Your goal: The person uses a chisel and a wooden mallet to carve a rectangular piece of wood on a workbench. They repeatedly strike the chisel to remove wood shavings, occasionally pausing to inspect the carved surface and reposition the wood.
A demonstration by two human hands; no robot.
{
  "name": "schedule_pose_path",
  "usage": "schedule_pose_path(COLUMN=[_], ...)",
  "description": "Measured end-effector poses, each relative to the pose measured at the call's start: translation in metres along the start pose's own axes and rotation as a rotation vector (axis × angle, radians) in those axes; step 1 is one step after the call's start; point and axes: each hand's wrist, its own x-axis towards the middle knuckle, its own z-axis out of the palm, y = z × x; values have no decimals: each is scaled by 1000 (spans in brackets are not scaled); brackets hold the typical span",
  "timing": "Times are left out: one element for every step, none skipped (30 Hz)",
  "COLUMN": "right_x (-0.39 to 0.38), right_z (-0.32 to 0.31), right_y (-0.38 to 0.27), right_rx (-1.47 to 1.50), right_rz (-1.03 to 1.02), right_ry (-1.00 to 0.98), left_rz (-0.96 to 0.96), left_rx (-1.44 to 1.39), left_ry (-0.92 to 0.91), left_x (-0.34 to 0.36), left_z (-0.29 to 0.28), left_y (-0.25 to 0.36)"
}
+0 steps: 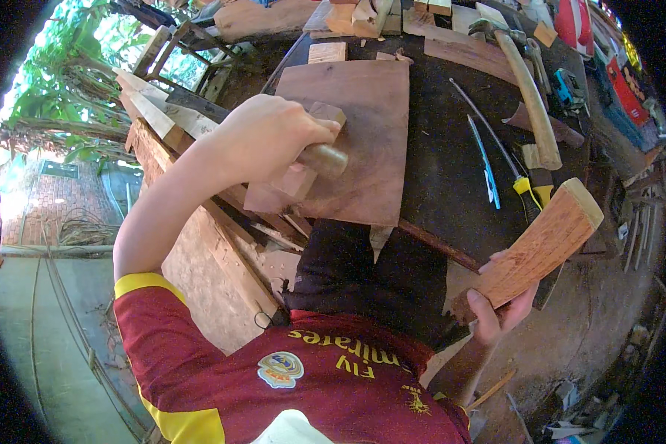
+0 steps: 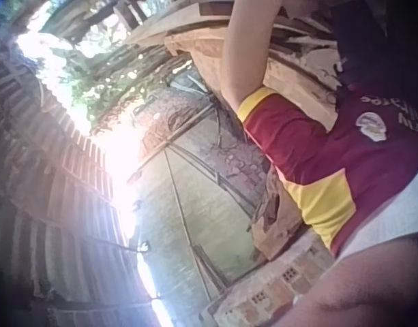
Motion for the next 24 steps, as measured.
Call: schedule_pose_path(right_x=[0,0,0,0,0,1,0,0,0,0,0,-1,0,-1,-1,-2,-2,-2,-2,-2,-2,-1,0,0], right_z=[0,-1,-1,-2,-2,-2,-1,0,0,-1,-2,-2,-2,-2,-3,-3,-3,-2,0,1,1,1,1,1], right_y=[0,0,0,1,1,0,0,0,0,1,1,1,2,2,3,3,3,4,4,5,4,4,4,4], right_rx=[-2,-3,-4,-7,-10,-4,2,9,4,-2,-7,-2,3,8,11,16,21,15,5,-5,7,20,33,32], right_rz=[0,-1,3,7,10,15,20,25,23,21,20,17,12,8,9,7,7,-2,-7,-12,-11,-10,-10,-5], right_ry=[0,0,-9,-17,-26,-22,-17,-12,-12,-11,-10,-9,-7,-4,1,-1,-1,1,3,4,7,11,14,12], left_rz=[-35,-70,-105,-176,-248,-320,-366,-412,-460,-463,-466,-469,-415,-359,-303,-275,-245,-215,-219,-224,-230,-268,-308,-347], left_rx=[-28,-57,-85,-101,-117,-133,-137,-140,-144,-145,-146,-147,-194,-241,-287,-286,-286,-286,-264,-242,-221,-221,-222,-223], left_ry=[12,24,36,24,12,1,-6,-13,-20,-9,2,13,21,28,36,58,78,98,86,73,60,50,41,31], left_x=[1,2,2,3,2,2,2,1,-1,-2,-3,-5,-8,-11,-13,-16,-18,-20,-19,-18,-18,-19,-20,-22], left_z=[0,2,3,3,3,4,7,10,11,11,9,8,4,-1,-3,2,14,21,23,25,27,26,23,22], left_y=[-1,-3,-4,-4,-3,-2,-3,-5,-6,-5,-4,-3,-1,0,3,5,8,9,9,9,9,7,5,3])
